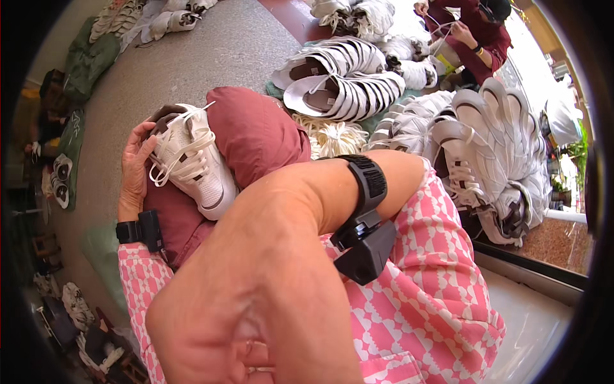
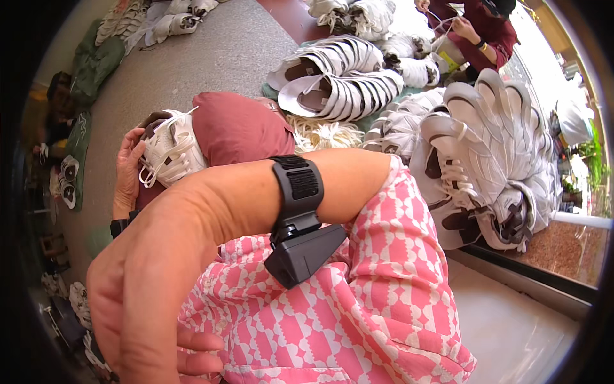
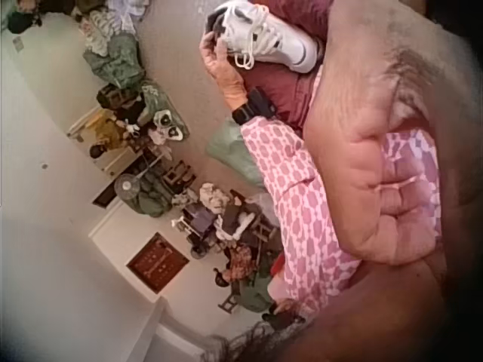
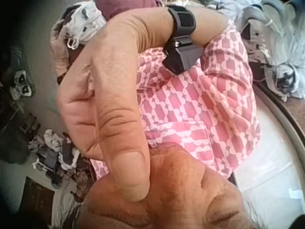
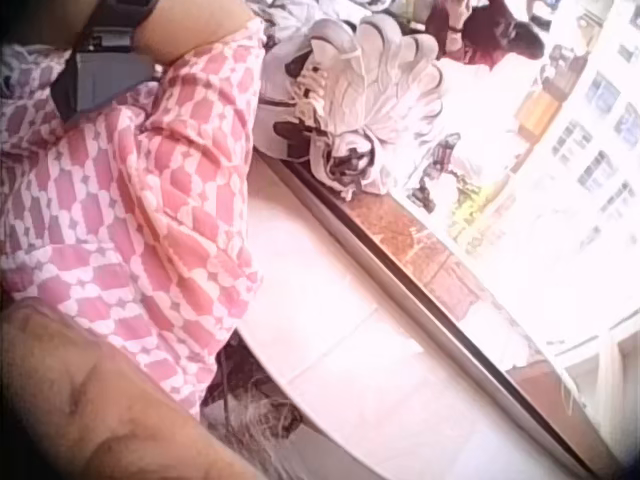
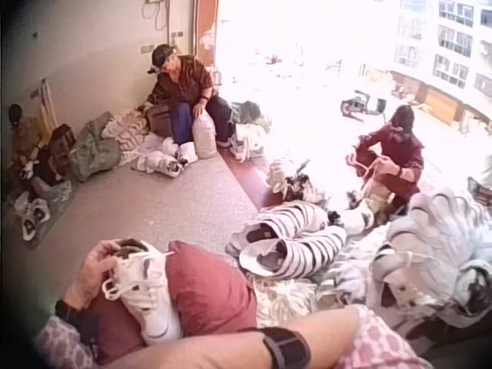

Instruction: The recorder is lacing white sneakers, inserting the laces through the eyelets and pulling them even.

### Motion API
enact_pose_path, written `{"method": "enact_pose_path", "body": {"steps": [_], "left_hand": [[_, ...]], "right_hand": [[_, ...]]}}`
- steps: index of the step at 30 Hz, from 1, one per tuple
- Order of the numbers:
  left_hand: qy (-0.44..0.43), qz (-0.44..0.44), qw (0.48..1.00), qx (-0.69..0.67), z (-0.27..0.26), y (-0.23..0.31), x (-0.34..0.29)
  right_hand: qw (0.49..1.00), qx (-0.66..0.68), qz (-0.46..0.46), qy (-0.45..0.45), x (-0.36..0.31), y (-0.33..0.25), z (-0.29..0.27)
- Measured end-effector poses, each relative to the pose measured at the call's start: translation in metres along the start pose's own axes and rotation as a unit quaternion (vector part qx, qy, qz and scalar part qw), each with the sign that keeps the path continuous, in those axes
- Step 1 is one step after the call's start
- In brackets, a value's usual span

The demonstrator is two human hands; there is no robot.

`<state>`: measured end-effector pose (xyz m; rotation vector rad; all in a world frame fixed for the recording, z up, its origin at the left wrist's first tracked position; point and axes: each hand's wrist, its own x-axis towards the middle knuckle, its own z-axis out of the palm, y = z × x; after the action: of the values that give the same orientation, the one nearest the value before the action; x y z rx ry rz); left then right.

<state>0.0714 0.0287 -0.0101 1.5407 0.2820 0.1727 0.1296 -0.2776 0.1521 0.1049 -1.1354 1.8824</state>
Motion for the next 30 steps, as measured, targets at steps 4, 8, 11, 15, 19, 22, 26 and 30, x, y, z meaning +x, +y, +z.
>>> {"method": "enact_pose_path", "body": {"steps": [4,8,11,15,19,22,26,30], "left_hand": [[0.006,0.017,1.0,-0.007,0.007,0.001,-0.002],[0.006,0.027,1.0,0.004,0.004,-0.002,-0.003],[0.0,0.013,1.0,-0.013,0.009,-0.003,-0.001],[-0.004,0.009,1.0,-0.016,0.002,-0.007,-0.001],[-0.002,0.012,1.0,0.002,0.002,-0.005,-0.001],[0.002,0.017,1.0,0.015,0.002,-0.003,-0.001],[0.007,0.027,0.999,0.034,0.006,-0.002,0.0],[0.011,0.04,0.998,0.054,0.007,0.0,-0.001]], "right_hand": [[1.0,-0.008,-0.023,0.011,-0.009,0.014,0.009],[0.999,-0.012,-0.032,0.02,-0.016,0.024,0.016],[0.999,-0.016,-0.032,0.026,-0.021,0.027,0.017],[0.999,-0.019,-0.031,0.029,-0.024,0.033,0.016],[0.999,-0.019,-0.029,0.036,-0.028,0.039,0.015],[0.999,-0.021,-0.024,0.039,-0.031,0.041,0.014],[0.999,-0.026,-0.016,0.043,-0.034,0.043,0.016],[0.998,-0.034,-0.009,0.046,-0.037,0.045,0.018]]}}
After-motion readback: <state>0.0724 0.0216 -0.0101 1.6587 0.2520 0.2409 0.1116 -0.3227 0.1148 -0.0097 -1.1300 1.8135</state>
